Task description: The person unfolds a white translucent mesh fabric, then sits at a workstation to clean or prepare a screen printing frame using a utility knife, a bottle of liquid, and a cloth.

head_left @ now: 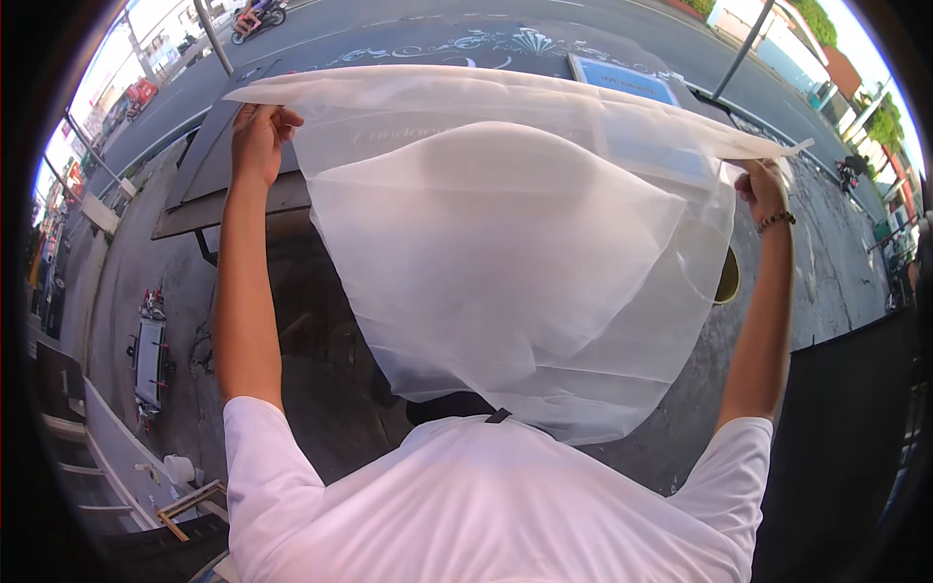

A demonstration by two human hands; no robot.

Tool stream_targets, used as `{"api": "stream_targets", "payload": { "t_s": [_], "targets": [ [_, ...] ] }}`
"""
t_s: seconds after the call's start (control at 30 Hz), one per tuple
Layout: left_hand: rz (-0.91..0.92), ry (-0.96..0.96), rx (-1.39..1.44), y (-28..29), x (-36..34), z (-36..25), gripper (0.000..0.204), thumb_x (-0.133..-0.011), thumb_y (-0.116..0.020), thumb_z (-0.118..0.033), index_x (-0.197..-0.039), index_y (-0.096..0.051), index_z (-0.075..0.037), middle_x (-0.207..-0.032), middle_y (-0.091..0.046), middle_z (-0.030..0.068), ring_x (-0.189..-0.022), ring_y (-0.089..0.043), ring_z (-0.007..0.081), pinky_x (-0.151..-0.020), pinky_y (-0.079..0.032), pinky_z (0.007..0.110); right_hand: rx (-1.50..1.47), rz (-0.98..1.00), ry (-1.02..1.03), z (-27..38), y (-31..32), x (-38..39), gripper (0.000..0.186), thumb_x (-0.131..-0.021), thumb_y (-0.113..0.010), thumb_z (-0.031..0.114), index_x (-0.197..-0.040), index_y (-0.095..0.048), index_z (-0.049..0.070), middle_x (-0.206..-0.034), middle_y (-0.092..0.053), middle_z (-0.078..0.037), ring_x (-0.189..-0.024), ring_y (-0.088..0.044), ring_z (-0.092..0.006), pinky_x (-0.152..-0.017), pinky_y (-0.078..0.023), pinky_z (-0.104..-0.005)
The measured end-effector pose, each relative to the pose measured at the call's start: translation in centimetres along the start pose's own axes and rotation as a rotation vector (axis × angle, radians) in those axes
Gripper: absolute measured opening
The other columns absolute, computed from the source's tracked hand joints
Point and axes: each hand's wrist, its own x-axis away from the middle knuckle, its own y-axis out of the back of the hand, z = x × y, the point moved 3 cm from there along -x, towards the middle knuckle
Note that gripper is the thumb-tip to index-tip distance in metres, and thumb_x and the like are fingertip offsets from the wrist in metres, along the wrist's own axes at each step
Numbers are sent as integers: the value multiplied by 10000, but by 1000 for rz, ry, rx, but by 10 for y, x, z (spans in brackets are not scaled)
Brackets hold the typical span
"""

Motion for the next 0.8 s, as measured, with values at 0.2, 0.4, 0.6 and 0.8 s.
{"api": "stream_targets", "payload": {
  "t_s": [0.2,0.4,0.6,0.8],
  "targets": [
    [-18,-25,75,-56,-47,2,278,-1032,-524,-224,-1236,-619,-62,-1190,-712,105,-994,-717,211,-723,-539,241,-109,-2,-78,5,-9,-37,445,-852,-775,463,-1087,-705,91,-1014,-731,-13,-626,-596,-55,-479,-410,-169],
    [-39,-40,9,-60,-86,17,322,-1041,-513,-261,-1268,-609,-53,-1287,-674,92,-1091,-693,242,-809,-560,305,-417,139,-11,-1,-44,-87,355,-947,-698,226,-1141,-619,-60,-1086,-692,-177,-983,-719,-277,-847,-624,-345],
    [-42,33,-28,-66,-126,51,435,-1035,-525,-298,-1381,-529,-34,-1348,-634,99,-1116,-682,265,-832,-575,323,-491,86,44,-21,-71,-154,410,-940,-703,215,-1189,-581,-87,-1117,-671,-177,-1064,-687,-259,-965,-565,-365],
    [-24,110,-171,-88,-156,110,588,-1008,-554,-368,-1463,-432,-15,-1477,-520,101,-1276,-580,289,-887,-555,346,-356,10,-34,-48,-122,-183,770,-829,-817,358,-1309,-467,-132,-1320,-533,-264,-1315,-510,-335,-1144,-381,-422]
  ]
}}
